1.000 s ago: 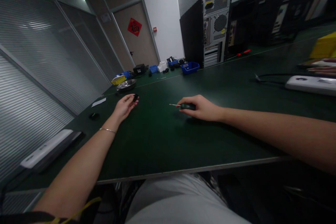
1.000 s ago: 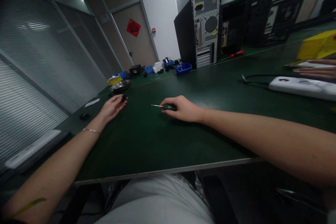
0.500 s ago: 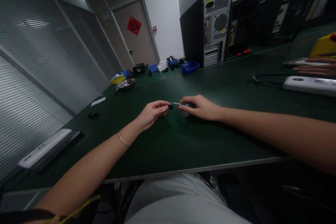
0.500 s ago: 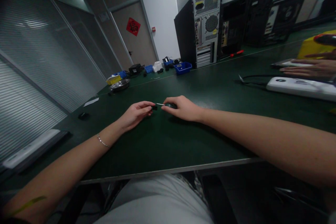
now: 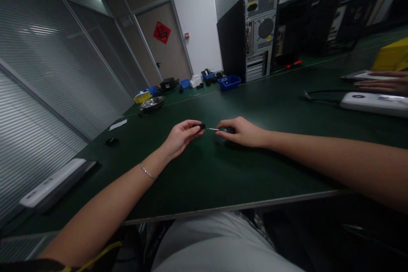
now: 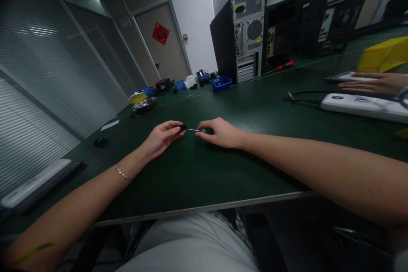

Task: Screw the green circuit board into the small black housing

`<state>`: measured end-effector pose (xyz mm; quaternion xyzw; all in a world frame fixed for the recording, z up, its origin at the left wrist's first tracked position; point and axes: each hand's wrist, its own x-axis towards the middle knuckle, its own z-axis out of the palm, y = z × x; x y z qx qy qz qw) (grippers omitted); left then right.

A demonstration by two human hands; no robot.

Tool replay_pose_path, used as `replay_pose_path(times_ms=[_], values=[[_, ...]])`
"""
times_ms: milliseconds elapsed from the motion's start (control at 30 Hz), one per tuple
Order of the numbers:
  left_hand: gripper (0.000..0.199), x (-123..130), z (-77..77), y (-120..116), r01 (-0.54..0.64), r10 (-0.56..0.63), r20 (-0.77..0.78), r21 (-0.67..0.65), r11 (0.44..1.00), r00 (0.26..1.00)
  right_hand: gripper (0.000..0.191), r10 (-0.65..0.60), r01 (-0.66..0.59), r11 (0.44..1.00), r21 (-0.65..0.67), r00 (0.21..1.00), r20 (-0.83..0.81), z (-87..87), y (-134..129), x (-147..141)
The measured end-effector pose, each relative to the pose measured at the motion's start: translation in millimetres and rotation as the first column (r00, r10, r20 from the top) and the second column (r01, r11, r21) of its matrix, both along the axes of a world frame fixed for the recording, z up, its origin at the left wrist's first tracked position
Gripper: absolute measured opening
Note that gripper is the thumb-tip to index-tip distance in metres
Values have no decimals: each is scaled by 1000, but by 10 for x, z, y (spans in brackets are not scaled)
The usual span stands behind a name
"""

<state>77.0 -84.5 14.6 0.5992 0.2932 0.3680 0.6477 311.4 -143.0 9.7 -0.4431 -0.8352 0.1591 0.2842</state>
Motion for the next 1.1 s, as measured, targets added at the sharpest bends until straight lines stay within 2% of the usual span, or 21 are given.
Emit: replay_pose_path(times_ms=[267,700,1100], values=[[26,30,-27,-64,80,-78,-43,48,996,996,32,24,-25,1000,17,999,23,13,-2,18],[23,27,-63,-34,120,-120,-53,-1,993,991,33,100,-102,994,45,994,51,9,-25,-13],[25,-1,-45,-7,111,-110,-26,28,993,994,33,79,-80,996,27,997,11,17,-27,-13]])
